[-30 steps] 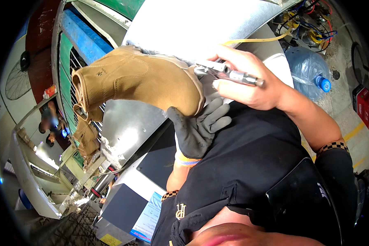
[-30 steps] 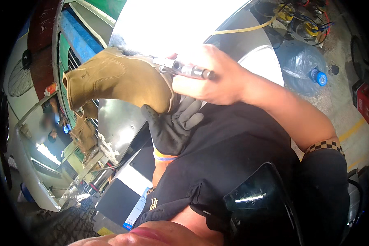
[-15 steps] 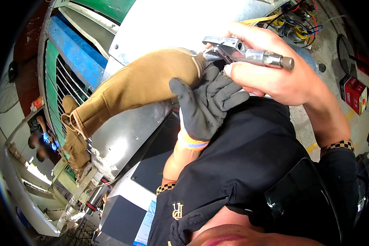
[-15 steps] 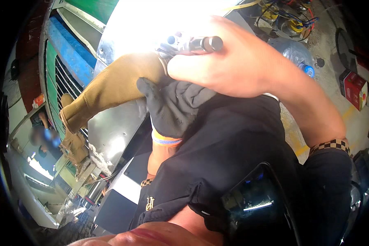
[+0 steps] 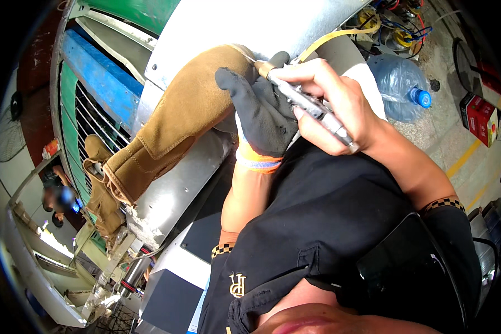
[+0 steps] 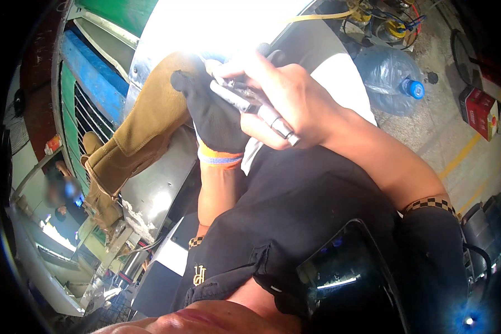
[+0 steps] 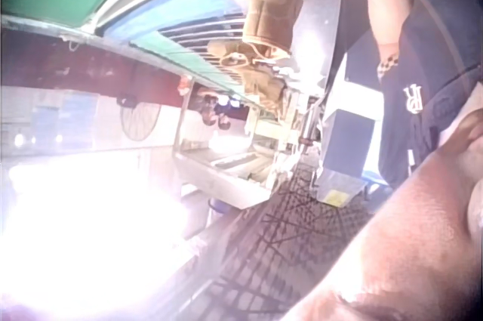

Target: The person picks up a boot and uses a spray gun to apply material around the outsole and seams, repeating the action on multiple tan and black boots while rotating them by hand.

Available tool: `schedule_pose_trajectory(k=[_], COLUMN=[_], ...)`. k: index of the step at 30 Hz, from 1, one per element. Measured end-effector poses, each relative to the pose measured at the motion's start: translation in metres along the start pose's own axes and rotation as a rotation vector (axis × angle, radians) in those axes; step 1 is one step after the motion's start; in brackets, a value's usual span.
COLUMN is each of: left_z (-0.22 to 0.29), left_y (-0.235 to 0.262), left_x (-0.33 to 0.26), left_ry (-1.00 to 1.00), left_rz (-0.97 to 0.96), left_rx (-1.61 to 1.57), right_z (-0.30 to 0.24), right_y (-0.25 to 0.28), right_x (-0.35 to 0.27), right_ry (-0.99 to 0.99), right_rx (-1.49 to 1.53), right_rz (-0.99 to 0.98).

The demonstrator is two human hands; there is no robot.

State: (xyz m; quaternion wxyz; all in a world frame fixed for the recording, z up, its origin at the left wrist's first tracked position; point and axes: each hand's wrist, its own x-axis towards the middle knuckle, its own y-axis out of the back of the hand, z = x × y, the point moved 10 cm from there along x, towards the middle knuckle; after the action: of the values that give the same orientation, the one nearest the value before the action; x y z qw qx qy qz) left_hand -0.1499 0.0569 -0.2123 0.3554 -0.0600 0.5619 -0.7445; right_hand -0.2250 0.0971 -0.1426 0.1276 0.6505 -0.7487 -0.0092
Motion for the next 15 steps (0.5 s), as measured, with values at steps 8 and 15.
schedule_pose_trajectory(k=[8,15], left_z=[0.013,0.121], left_y=[0.012,-0.113], left_x=[0.009,-0.091], left_ry=[-0.021,-0.293], left_rz=[0.081,-0.24], left_rx=[0.468,1.998], right_z=[0.008,0.039], right_y=[-0.011,0.048], right_x=[-0.006,0.022], right_ry=[0.104,-0.007], right_rx=[-0.1,0.362], right_rz=[-0.005,-0.003])
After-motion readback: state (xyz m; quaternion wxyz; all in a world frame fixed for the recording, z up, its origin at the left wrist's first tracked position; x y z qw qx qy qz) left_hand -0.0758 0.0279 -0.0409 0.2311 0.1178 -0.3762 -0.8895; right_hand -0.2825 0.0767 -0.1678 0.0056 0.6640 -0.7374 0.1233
